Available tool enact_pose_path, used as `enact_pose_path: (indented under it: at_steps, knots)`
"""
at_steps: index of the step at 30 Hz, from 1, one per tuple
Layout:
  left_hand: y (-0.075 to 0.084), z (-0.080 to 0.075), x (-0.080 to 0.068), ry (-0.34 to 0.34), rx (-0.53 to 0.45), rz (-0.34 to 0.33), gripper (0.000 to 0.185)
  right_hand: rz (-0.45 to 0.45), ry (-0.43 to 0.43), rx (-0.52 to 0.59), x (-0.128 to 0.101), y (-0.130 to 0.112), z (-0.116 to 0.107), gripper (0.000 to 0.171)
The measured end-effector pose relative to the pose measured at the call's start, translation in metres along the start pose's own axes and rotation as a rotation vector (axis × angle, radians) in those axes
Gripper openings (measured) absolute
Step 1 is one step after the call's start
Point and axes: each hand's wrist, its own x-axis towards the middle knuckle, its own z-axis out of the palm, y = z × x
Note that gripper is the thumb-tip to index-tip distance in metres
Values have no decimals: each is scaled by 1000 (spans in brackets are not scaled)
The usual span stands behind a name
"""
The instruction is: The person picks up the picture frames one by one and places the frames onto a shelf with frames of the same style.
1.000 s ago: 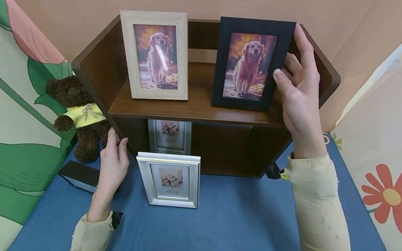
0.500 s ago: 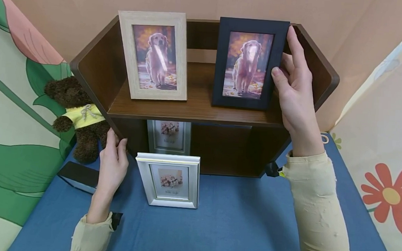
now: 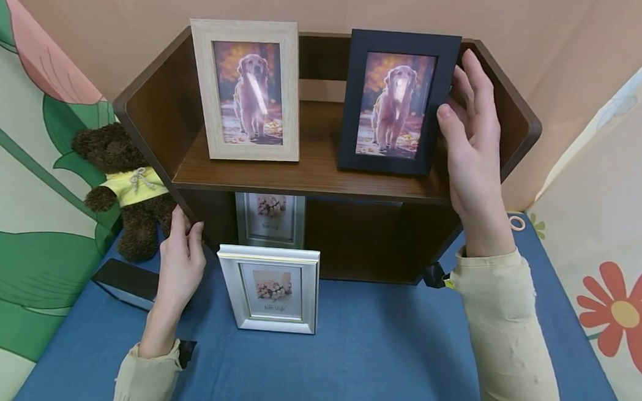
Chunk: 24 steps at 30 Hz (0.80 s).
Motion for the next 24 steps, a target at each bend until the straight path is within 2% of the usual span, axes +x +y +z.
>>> enact_pose_path:
  at_steps: [6, 12, 24]
  knots:
    - [-1, 0, -1, 9, -1, 10, 39, -84, -4, 97, -16, -2, 0, 67]
    - [-1, 0, 1, 8, 2, 9, 39, -56, -32, 244, -28, -10, -2, 63]
    - [1, 0, 0, 5, -2, -1, 37, -62, -52, 323, -47, -12, -10, 70]
